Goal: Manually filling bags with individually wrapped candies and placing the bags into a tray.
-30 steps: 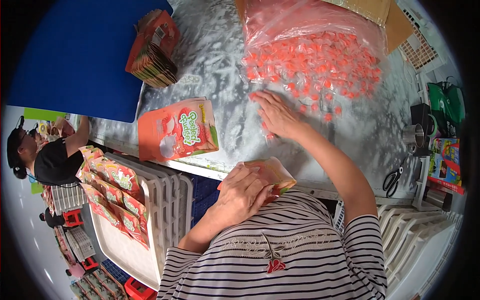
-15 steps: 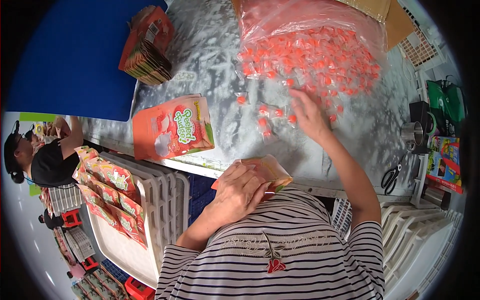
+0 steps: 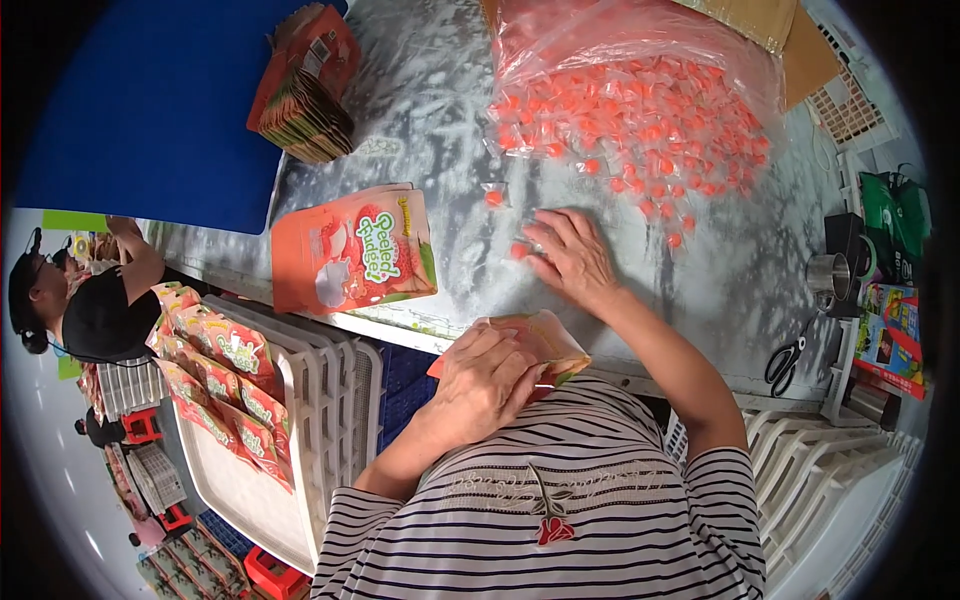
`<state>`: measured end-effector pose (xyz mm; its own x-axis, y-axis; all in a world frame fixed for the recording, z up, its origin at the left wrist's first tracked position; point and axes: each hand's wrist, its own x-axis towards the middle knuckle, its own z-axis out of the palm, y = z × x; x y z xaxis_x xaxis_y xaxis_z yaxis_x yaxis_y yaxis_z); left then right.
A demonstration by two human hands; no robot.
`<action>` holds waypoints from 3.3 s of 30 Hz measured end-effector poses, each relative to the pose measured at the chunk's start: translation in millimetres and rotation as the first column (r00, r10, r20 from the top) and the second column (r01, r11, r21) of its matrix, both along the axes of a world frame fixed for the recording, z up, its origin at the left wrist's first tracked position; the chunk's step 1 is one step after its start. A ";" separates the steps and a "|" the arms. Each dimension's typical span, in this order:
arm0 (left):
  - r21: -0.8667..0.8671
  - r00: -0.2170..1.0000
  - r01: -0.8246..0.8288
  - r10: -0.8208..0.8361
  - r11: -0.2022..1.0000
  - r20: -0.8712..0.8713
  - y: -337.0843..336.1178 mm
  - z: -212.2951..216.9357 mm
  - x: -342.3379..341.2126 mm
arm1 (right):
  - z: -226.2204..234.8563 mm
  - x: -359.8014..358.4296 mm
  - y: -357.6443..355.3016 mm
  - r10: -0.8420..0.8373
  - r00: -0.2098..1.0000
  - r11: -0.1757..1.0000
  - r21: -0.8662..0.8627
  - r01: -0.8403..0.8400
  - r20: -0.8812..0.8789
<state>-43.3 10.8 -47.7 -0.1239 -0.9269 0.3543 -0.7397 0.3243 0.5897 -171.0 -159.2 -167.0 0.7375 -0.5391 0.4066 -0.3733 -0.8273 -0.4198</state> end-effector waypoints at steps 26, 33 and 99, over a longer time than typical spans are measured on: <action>-0.019 0.997 -0.056 0.055 0.998 -0.053 1.9 -1.0 19.2 | 93.3 0.5 68.5 0.025 0.923 0.784 0.566 -0.256 0.383; -0.045 0.993 -0.088 0.084 0.995 -0.084 13.2 2.4 21.8 | 55.4 15.3 21.5 -0.185 0.910 0.510 0.828 -0.234 0.370; -0.378 0.990 0.049 -0.096 0.925 -0.107 -34.8 35.2 -14.7 | 201.2 -73.4 31.2 0.498 0.807 0.854 0.342 -0.392 -0.318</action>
<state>-58.0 -24.0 -12.5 -0.1201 -0.7143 0.6894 -0.6364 0.5884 0.4988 -244.4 -128.1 34.2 0.9862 -0.1546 -0.0588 -0.1618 -0.8289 -0.5355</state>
